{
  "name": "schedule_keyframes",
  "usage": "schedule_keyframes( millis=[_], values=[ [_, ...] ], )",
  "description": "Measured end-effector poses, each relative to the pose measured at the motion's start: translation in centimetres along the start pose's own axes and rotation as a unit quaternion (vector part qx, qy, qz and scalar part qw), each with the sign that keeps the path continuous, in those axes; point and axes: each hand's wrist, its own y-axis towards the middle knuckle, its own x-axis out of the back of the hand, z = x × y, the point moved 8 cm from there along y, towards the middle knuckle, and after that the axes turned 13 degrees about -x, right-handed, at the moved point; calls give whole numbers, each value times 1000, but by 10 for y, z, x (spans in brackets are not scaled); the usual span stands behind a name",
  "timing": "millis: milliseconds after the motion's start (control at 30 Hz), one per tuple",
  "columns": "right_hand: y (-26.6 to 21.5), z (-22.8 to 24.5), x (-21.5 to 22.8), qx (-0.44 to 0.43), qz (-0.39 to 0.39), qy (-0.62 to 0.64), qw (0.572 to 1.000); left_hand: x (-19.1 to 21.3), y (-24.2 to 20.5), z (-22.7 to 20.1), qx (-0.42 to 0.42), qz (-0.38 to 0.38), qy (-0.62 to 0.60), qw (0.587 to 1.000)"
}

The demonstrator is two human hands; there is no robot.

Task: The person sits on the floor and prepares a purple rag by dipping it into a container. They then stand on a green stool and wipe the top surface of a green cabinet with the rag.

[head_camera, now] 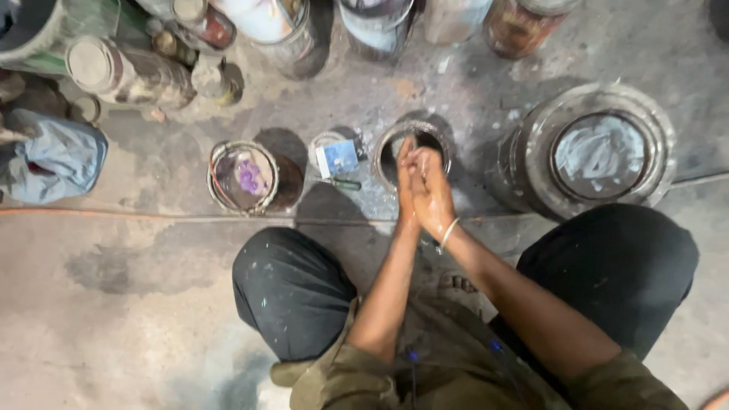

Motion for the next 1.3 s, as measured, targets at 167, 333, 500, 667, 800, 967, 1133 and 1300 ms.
schedule_keyframes(
  millis=[167,333,500,667,800,967,1133,1300],
  values=[
    [17,5,16,50,-50,-130,989,-11,-3,-49,-98,67,360,925],
    [45,-31,20,-148,95,76,981,-8,-5,-41,-20,69,434,898],
    [43,-11,17,-109,218,65,968,0,7,-29,25,62,75,995],
    [40,-12,29,-117,55,-68,989,-10,0,-54,-27,82,311,946],
    [38,-5,21,-104,36,-8,994,-26,5,-86,-133,129,449,874],
    [11,68,23,294,-48,-206,932,-54,-1,-93,-163,248,552,780],
    [51,23,42,28,-33,-213,976,-70,-2,-101,-121,304,596,734],
    [68,-25,59,-64,21,-120,991,-75,-13,-115,-155,312,602,719]
  ],
)
